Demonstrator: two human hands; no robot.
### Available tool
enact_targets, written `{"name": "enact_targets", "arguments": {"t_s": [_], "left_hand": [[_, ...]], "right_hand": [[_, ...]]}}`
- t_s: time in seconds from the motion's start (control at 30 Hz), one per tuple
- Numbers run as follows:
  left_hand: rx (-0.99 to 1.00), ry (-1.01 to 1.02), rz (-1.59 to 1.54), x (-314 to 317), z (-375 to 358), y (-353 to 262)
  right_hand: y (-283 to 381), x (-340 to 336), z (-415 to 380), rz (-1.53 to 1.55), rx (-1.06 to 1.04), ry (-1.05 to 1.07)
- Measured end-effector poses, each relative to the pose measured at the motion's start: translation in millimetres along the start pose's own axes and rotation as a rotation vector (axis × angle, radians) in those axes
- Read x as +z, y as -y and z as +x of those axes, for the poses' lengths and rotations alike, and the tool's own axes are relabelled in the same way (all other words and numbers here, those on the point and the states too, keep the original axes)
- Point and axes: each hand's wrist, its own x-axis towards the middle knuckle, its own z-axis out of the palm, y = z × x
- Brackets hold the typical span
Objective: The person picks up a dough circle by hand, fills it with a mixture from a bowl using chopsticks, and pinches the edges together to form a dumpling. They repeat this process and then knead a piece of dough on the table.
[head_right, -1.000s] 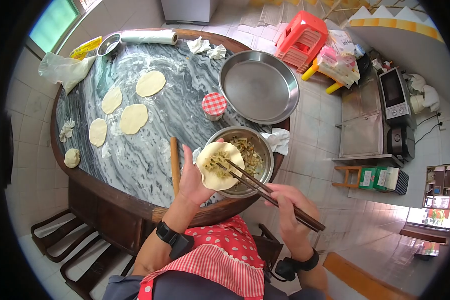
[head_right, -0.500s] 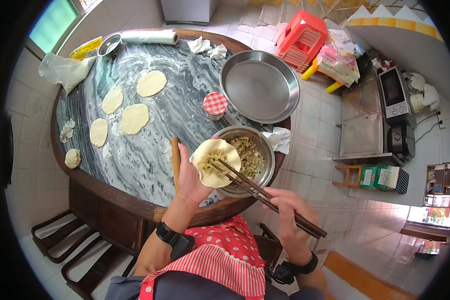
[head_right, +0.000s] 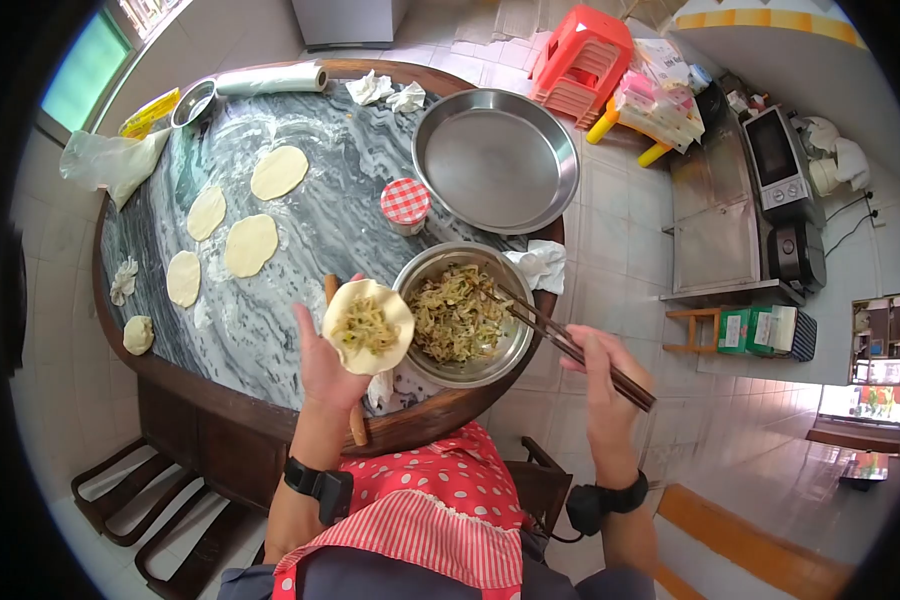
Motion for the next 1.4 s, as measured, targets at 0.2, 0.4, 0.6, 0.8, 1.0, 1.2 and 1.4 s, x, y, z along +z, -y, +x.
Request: {"name": "enact_targets", "arguments": {"t_s": [0.2, 0.4, 0.6, 0.8, 1.0, 1.2, 1.4], "left_hand": [[-0.005, 0.038, -0.011, -9, -8, -4], [-0.037, 0.039, -0.047, -12, -16, 0], [-0.043, 0.023, -0.041, -12, -16, 4], [-0.038, -0.015, -0.024, -7, -13, 7], [-0.045, -0.004, -0.005, -4, -10, 9], [-0.037, -0.013, 0.005, -6, -11, 8], [-0.032, -0.026, 0.004, -3, -11, 10]], "right_hand": [[-44, 16, 17, 0.05, 0.141, 0.046], [-66, 35, 28, 0.064, 0.074, 0.113], [-73, 25, 22, -0.134, -0.01, 0.116], [-50, 10, 18, -0.105, 0.128, 0.14], [-56, 28, 35, 0.0, 0.055, 0.142], [-76, 32, 41, -0.098, 0.041, 0.154], [-56, 17, 36, 0.032, 0.153, 0.068]]}}
